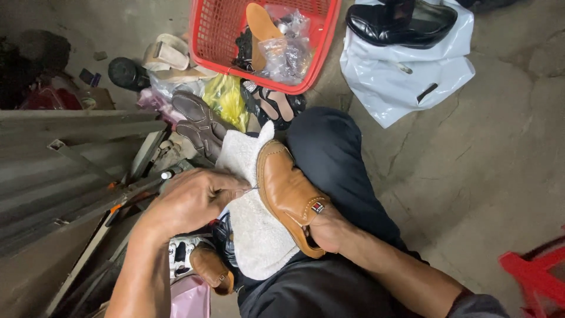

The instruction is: Hand-stitching a leather shoe upper using a needle and thread at a repair station.

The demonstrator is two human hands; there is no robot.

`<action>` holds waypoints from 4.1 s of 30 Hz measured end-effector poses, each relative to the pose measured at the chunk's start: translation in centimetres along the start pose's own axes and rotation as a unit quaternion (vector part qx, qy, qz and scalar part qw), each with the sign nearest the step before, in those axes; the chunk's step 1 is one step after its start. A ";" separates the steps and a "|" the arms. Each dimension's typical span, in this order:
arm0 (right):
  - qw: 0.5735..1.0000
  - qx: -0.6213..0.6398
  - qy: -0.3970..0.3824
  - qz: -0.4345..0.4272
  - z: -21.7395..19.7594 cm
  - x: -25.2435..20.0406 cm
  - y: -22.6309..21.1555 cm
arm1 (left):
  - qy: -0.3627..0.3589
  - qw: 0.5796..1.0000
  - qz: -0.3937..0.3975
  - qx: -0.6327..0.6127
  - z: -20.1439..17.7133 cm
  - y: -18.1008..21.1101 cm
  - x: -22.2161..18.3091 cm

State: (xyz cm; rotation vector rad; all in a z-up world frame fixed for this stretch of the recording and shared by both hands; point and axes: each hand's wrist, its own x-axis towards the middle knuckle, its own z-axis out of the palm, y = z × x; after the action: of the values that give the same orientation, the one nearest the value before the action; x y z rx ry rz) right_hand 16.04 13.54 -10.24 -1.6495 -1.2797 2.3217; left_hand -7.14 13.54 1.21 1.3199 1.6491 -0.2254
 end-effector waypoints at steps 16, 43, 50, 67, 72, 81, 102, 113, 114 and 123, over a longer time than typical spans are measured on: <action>0.999 0.026 -0.025 0.025 -1.8 -3.3 1.5 | 0.148 0.968 0.137 0.149 6.8 -0.7 -1.0; 0.670 -0.579 0.035 -0.463 -10.4 -7.9 8.1 | 0.276 0.954 0.059 -0.103 10.8 -6.2 -1.1; 0.689 -0.565 0.117 -0.439 -10.7 -9.5 1.5 | 0.241 0.904 0.140 -0.325 11.1 -6.1 -1.7; 0.663 -0.533 0.091 -0.519 -2.6 -0.7 -4.6 | 0.266 0.861 0.184 -0.393 10.3 -0.5 -0.8; 0.669 -0.516 0.093 -0.527 -2.1 0.3 -3.9 | 0.327 0.869 0.108 -0.356 13.7 -0.1 -1.1; 0.655 -0.538 0.090 -0.523 -2.3 0.1 -3.8 | 0.552 0.741 0.130 -0.361 17.2 0.2 -9.2; 0.837 -0.224 -0.059 -0.495 -5.5 -11.4 1.6 | 0.308 0.933 0.046 -0.179 17.1 3.3 -1.4; 0.932 0.273 0.185 -0.150 -24.7 -4.9 21.0 | 0.366 0.928 -0.018 -0.071 17.6 3.5 -0.9; 0.939 0.263 0.180 -0.129 -25.0 -5.5 22.1 | 0.361 0.930 -0.019 -0.072 17.3 3.5 -1.2; 0.793 -0.352 0.219 -0.446 -11.4 -8.5 6.3 | 0.384 0.848 0.041 -0.363 11.6 1.2 -3.4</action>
State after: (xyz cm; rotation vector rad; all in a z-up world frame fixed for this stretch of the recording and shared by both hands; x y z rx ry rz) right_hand 31.45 12.36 -8.80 -1.0996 -2.2426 0.8889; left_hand 0.08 4.22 -1.61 0.8957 1.9993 1.0237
